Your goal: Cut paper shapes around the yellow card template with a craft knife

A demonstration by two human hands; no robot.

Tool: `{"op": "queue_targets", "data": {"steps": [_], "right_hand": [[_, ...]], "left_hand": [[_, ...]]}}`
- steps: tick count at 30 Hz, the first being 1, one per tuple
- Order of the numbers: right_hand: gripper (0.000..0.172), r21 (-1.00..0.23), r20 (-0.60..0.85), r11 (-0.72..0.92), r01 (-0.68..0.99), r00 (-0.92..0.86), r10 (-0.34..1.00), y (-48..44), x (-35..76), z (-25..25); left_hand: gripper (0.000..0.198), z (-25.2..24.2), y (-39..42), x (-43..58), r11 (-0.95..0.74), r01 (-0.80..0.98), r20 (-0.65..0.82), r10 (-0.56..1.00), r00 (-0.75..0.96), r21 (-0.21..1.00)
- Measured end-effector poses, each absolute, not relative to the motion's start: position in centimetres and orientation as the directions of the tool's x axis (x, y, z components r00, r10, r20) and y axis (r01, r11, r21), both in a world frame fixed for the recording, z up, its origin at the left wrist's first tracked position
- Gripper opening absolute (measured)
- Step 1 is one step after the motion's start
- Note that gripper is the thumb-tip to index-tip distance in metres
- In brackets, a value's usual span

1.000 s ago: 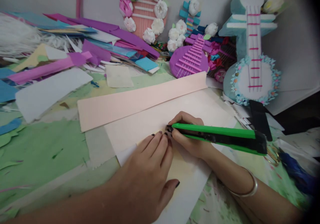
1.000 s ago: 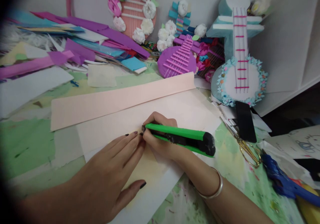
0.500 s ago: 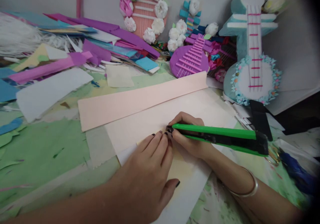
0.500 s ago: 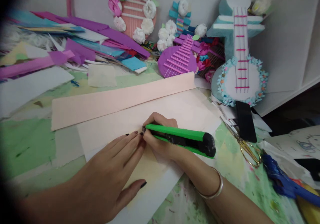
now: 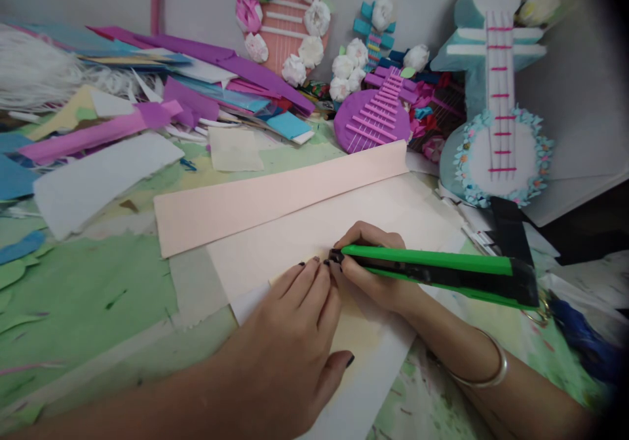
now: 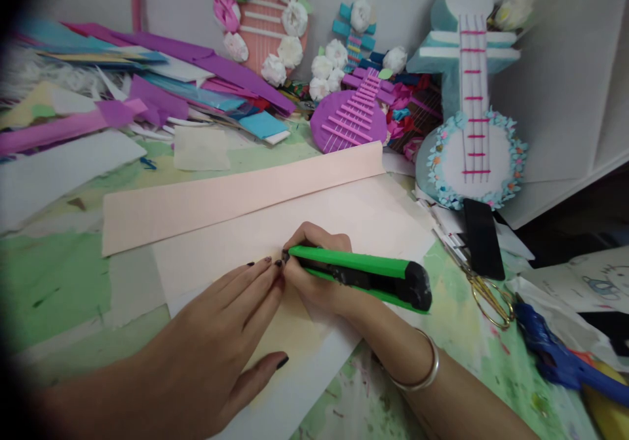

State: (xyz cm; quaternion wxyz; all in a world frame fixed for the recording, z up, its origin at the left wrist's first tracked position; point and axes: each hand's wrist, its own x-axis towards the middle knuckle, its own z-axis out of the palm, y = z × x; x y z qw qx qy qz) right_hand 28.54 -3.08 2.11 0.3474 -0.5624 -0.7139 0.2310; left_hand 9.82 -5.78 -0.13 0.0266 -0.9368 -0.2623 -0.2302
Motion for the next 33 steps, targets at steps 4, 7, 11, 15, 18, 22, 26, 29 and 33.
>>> {"op": "queue_targets", "data": {"steps": [4, 7, 11, 15, 18, 22, 26, 29, 33], "right_hand": [[0.008, -0.729, 0.236, 0.263, 0.632, -0.129, 0.963, -3.18, 28.61, 2.15], [0.008, -0.73, 0.245, 0.279, 0.624, -0.142, 0.959, -3.18, 28.62, 2.16], [0.007, -0.721, 0.26, 0.29, 0.629, -0.143, 0.955, -3.25, 28.53, 2.24], [0.006, -0.716, 0.262, 0.289, 0.635, -0.14, 0.955, -3.29, 28.47, 2.33], [0.006, -0.719, 0.264, 0.292, 0.631, -0.14, 0.954, -3.26, 28.49, 2.32], [0.005, -0.718, 0.266, 0.293, 0.632, -0.14, 0.954, -3.36, 28.55, 2.29], [0.004, -0.716, 0.257, 0.284, 0.638, -0.138, 0.957, -3.47, 28.63, 2.22], [0.005, -0.716, 0.241, 0.277, 0.641, -0.146, 0.96, -3.42, 28.69, 2.15], [0.005, -0.717, 0.239, 0.272, 0.642, -0.14, 0.961, -3.41, 28.77, 2.13]], "left_hand": [[0.057, -0.08, -5.77, 9.85, -0.859, 0.506, 0.453, 0.481, 0.751, 0.076], [0.058, -0.14, -5.81, 9.84, -0.858, 0.506, 0.451, 0.485, 0.749, 0.081], [0.058, -0.28, -5.87, 9.76, -0.86, 0.504, 0.438, 0.486, 0.756, 0.085], [0.058, -0.19, -5.78, 9.83, -0.861, 0.501, 0.445, 0.484, 0.754, 0.087], [0.057, -0.05, -5.71, 9.9, -0.86, 0.502, 0.444, 0.486, 0.753, 0.091], [0.057, -0.03, -5.76, 9.82, -0.862, 0.499, 0.445, 0.481, 0.756, 0.086], [0.057, -0.11, -5.79, 9.84, -0.862, 0.5, 0.451, 0.481, 0.752, 0.085], [0.056, -0.03, -5.72, 9.89, -0.865, 0.496, 0.43, 0.479, 0.765, 0.081], [0.057, 0.06, -5.66, 9.78, -0.874, 0.48, 0.408, 0.467, 0.785, 0.076]]}}
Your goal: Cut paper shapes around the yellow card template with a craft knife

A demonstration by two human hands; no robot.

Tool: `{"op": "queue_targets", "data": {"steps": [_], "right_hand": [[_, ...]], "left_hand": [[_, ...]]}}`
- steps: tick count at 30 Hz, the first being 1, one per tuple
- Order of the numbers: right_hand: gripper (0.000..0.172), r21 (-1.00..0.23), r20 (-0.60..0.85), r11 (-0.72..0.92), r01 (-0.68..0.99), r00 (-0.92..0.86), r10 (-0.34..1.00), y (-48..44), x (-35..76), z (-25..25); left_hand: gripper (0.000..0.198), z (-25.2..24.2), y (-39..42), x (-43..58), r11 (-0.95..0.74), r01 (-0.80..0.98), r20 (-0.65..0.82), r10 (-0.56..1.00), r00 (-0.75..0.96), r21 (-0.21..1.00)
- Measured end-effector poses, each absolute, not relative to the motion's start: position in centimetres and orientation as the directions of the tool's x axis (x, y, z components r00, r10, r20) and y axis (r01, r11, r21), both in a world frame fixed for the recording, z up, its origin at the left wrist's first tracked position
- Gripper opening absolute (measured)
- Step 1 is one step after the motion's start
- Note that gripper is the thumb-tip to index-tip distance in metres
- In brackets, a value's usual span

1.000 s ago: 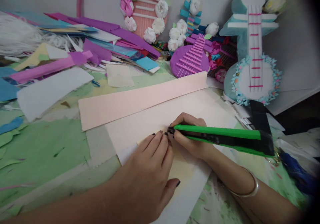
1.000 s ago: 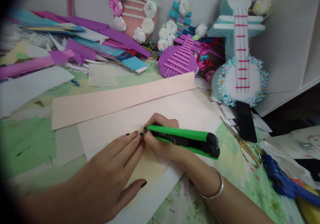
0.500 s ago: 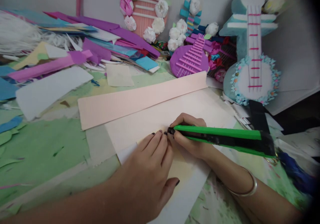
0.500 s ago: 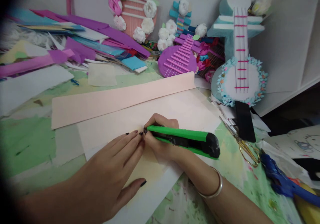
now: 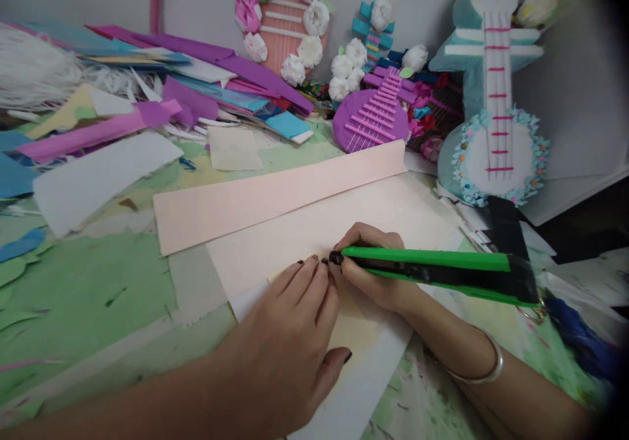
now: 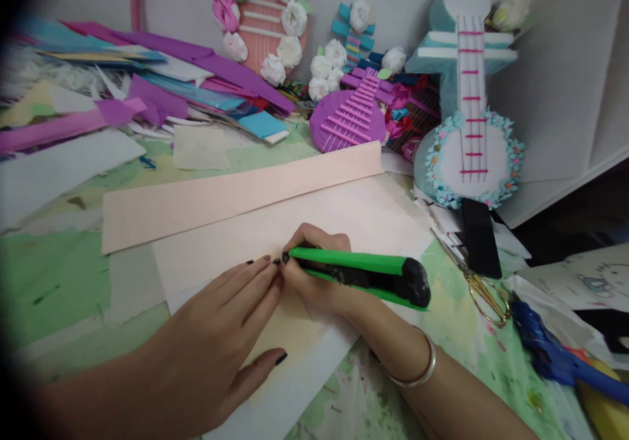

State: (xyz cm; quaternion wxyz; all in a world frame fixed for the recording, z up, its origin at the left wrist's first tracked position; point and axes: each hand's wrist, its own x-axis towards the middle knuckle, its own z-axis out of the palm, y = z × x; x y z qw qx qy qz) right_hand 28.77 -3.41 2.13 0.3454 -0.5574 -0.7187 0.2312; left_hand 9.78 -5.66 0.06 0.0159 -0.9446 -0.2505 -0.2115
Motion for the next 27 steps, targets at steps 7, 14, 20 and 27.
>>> {"op": "queue_targets", "data": {"steps": [7, 14, 20, 27], "right_hand": [[0.004, -0.721, 0.224, 0.255, 0.645, -0.131, 0.966, -3.59, 28.86, 2.16], [0.003, -0.715, 0.253, 0.292, 0.635, -0.153, 0.955, -3.59, 28.99, 2.16], [0.003, -0.69, 0.243, 0.28, 0.668, -0.152, 0.958, -3.45, 28.89, 2.28], [0.003, -0.699, 0.234, 0.282, 0.657, -0.163, 0.959, -3.54, 28.89, 2.4]], "left_hand": [[0.057, 0.06, -5.62, 9.8, -0.871, 0.484, 0.407, 0.476, 0.78, 0.091], [0.055, -0.1, -5.68, 9.74, -0.874, 0.476, 0.42, 0.469, 0.777, 0.096], [0.055, -0.08, -5.79, 9.61, -0.873, 0.478, 0.419, 0.471, 0.776, 0.096], [0.058, -0.31, -5.82, 9.78, -0.87, 0.484, 0.414, 0.474, 0.777, 0.089]]}}
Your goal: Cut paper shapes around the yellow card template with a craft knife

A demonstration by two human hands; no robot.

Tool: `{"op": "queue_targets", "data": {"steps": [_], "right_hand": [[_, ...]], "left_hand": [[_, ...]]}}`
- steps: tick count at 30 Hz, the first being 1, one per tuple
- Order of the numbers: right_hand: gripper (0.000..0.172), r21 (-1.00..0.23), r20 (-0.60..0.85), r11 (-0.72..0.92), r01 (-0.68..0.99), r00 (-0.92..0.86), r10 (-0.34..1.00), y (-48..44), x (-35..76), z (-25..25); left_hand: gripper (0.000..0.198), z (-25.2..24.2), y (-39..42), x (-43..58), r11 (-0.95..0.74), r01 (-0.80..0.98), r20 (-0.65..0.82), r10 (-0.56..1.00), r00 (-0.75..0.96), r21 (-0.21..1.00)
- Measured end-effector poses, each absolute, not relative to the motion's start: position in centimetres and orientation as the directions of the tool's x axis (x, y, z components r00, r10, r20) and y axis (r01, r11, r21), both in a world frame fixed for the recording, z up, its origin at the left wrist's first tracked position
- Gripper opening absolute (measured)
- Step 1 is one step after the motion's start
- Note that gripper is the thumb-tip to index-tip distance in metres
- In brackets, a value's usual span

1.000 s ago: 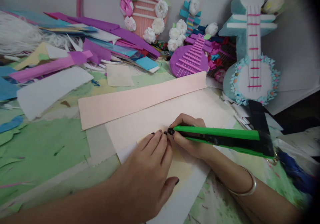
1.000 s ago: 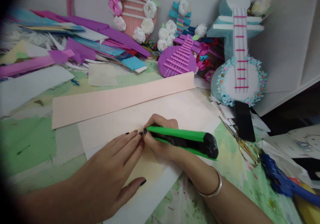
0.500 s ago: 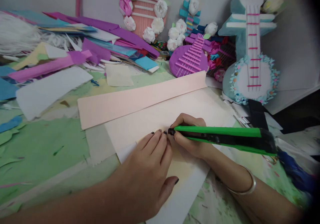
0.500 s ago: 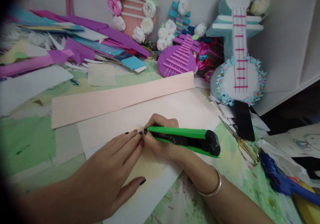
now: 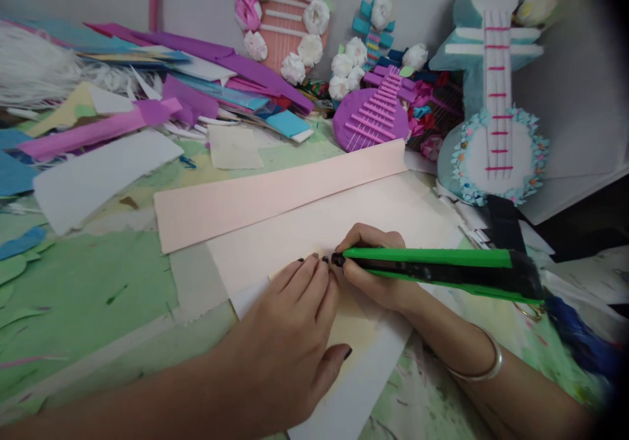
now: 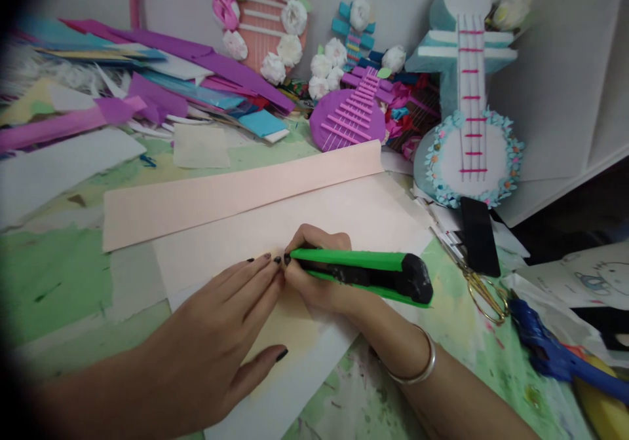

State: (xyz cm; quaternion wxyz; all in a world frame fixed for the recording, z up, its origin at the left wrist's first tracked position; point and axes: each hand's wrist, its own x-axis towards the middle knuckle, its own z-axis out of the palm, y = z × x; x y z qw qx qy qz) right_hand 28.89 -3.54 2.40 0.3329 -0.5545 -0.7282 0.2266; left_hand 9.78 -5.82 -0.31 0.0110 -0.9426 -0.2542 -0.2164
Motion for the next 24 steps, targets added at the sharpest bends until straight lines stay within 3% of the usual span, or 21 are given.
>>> {"op": "queue_targets", "data": {"steps": [12, 24], "right_hand": [[0.004, -0.74, 0.176, 0.217, 0.637, -0.129, 0.976, -4.8, 29.0, 2.6], [0.004, -0.756, 0.244, 0.248, 0.606, -0.091, 0.965, -5.5, 28.5, 2.4]], "left_hand": [[0.059, -0.2, -5.8, 9.7, -0.87, 0.484, 0.412, 0.476, 0.777, 0.091], [0.06, -0.5, -5.7, 9.8, -0.866, 0.488, 0.407, 0.488, 0.772, 0.113]]}}
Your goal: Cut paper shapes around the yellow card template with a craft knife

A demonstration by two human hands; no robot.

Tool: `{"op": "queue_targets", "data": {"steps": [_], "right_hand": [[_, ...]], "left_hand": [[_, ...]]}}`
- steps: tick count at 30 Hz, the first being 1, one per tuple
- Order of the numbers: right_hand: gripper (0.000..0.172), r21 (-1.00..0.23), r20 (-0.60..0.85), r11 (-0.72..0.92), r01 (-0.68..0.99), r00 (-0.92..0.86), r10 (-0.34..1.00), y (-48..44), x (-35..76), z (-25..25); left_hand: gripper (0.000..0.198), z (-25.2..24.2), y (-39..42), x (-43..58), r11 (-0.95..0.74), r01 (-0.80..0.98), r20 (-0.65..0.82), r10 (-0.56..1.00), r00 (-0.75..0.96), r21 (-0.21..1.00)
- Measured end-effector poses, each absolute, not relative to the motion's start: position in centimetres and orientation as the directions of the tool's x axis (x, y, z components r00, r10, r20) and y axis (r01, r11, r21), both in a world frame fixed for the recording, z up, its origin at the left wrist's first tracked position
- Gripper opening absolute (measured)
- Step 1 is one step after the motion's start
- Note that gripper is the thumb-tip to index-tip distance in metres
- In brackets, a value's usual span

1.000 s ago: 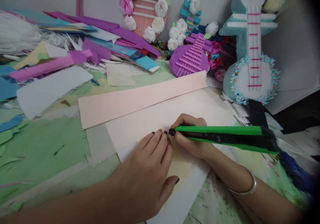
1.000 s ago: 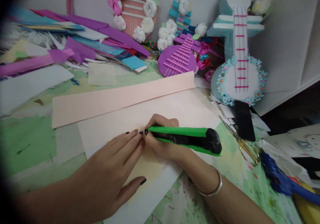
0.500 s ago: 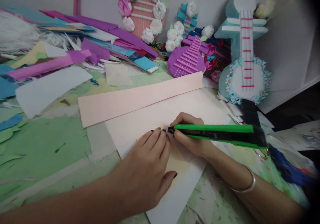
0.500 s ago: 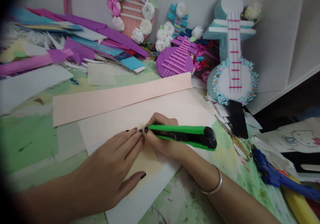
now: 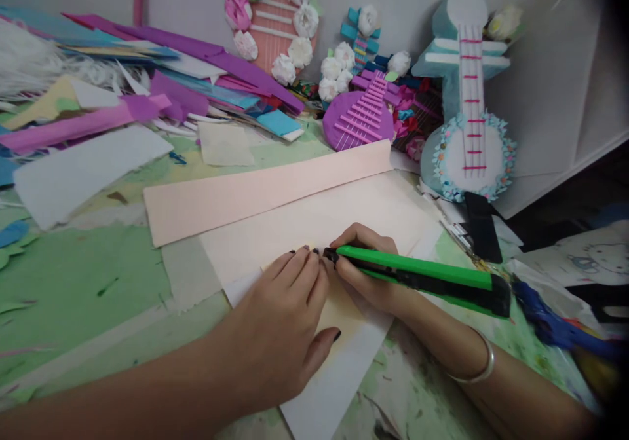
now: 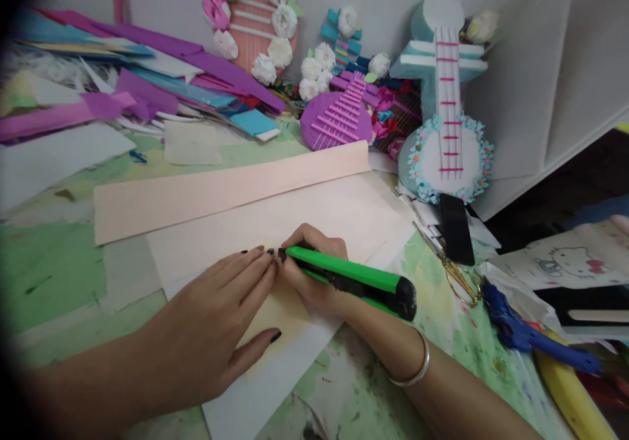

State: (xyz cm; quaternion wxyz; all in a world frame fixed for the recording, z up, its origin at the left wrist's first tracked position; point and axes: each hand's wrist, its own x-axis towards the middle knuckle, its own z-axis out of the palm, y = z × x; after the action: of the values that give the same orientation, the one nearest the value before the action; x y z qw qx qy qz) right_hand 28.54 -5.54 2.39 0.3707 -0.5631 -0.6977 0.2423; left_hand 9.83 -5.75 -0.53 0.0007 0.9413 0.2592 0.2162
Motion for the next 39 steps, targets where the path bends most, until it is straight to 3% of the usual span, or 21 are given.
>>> {"op": "queue_targets", "data": {"steps": [39], "right_hand": [[0.004, -0.741, 0.237, 0.235, 0.629, -0.083, 0.968, -6.03, 28.65, 2.38]], "left_hand": [[0.059, -0.51, -5.66, 9.79, -0.872, 0.48, 0.434, 0.47, 0.769, 0.094]]}}
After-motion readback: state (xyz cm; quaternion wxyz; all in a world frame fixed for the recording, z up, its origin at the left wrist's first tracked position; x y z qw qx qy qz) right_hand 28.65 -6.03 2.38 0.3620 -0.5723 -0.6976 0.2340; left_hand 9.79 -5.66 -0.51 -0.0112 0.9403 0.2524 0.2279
